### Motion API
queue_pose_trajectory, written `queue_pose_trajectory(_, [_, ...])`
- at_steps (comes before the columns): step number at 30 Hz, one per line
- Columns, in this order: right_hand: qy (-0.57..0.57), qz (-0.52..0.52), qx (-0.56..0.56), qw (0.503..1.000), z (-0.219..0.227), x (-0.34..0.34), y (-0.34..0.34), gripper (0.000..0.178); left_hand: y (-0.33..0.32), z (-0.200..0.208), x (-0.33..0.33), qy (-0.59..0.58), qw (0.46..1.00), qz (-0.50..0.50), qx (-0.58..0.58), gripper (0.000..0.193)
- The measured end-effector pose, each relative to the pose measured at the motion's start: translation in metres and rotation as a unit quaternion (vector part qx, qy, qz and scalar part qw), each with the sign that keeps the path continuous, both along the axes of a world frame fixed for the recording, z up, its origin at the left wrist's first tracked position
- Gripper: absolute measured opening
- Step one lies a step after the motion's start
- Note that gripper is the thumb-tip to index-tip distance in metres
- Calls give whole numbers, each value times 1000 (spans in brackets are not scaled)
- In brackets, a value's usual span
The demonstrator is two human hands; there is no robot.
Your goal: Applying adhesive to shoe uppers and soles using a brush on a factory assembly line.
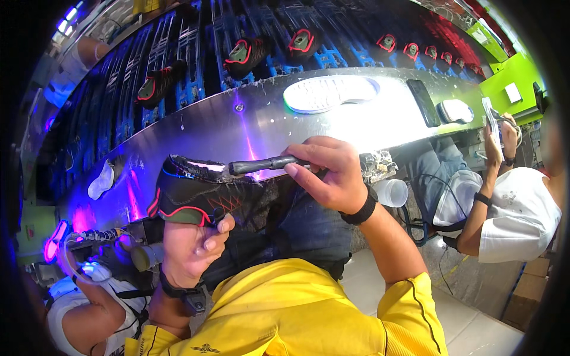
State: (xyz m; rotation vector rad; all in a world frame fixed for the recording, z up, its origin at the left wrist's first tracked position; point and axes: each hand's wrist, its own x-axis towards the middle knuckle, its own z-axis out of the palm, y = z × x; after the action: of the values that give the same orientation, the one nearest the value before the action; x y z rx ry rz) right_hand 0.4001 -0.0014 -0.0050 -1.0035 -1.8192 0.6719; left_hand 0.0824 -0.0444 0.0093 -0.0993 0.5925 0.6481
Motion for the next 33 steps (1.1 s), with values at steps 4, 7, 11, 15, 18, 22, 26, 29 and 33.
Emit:
queue_pose_trajectory(4, [32,-41,-58,997,4,-8,-5,24,-6,-8,8,48,994,92,42,65])
queue_pose_trajectory(7, [104,-21,-148,983,2,-20,0,25,11,-33,0,-44,991,22,123,66])
queue_pose_trajectory(11, [-41,-137,-141,980,-3,-33,14,22,26,-46,-7,-102,985,43,135,66])
queue_pose_trajectory(15, [-85,-51,16,995,32,-45,-21,12,35,-50,-17,-74,985,90,124,56])
queue_pose_trajectory(18, [-78,-23,11,997,39,-42,-28,15,48,-34,-18,24,978,88,186,61])
queue_pose_trajectory(22, [96,-161,-97,977,10,-27,-23,20,98,-9,-13,225,909,76,341,65])
queue_pose_trajectory(26, [133,-204,-147,959,12,-16,-34,25,202,-11,-31,564,665,80,482,68])
queue_pose_trajectory(29, [173,-227,-179,942,-5,-11,-44,30,262,24,-5,769,353,-12,533,72])
queue_pose_trajectory(33, [183,-214,-188,941,-14,-13,-51,31,329,-13,-6,790,230,-90,561,71])
